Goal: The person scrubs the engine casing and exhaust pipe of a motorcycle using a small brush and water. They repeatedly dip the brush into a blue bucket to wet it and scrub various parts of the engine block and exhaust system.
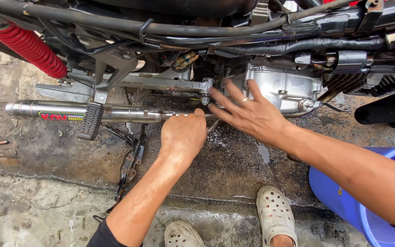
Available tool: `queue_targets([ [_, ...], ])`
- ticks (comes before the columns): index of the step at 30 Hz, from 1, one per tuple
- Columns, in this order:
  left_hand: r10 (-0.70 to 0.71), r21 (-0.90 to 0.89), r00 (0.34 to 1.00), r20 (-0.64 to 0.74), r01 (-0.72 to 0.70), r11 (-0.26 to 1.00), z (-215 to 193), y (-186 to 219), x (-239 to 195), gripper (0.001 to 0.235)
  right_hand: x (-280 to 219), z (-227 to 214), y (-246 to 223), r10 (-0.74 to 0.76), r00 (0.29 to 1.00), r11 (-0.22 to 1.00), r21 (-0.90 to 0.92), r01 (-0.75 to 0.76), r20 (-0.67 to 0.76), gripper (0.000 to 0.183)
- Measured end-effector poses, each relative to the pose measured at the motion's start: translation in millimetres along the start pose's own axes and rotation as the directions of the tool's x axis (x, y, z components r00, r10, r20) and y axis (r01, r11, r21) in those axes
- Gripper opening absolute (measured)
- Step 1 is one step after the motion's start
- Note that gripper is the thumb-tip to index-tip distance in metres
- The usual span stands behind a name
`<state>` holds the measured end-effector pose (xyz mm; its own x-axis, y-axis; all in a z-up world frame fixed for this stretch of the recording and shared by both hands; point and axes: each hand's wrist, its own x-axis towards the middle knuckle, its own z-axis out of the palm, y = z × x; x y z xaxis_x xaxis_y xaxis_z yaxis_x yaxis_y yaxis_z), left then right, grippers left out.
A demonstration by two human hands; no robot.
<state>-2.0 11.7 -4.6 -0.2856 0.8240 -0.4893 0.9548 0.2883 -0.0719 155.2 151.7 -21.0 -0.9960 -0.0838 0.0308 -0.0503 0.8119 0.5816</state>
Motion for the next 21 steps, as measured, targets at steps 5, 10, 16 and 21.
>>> queue_targets([
  [5,-0.003,-0.030,0.995,0.103,0.007,1.000,-17,1,-4,0.020,-42,-20,26,0.101,0.991,0.987,0.132,-0.089,-0.087,0.113],
  [10,0.113,-0.029,0.981,-0.160,-0.119,0.992,0,-7,-4,0.013,-3,-18,2,0.093,0.994,0.994,0.071,-0.089,-0.056,0.091],
  [16,0.067,-0.053,0.992,-0.109,-0.074,0.996,-11,-5,-16,0.015,-41,-30,27,0.216,0.972,0.962,0.191,-0.196,-0.095,0.053],
  [21,0.087,-0.044,0.987,-0.137,-0.094,0.995,-5,-4,-17,0.016,11,-26,2,0.049,0.998,0.995,0.084,-0.046,-0.029,0.056],
])
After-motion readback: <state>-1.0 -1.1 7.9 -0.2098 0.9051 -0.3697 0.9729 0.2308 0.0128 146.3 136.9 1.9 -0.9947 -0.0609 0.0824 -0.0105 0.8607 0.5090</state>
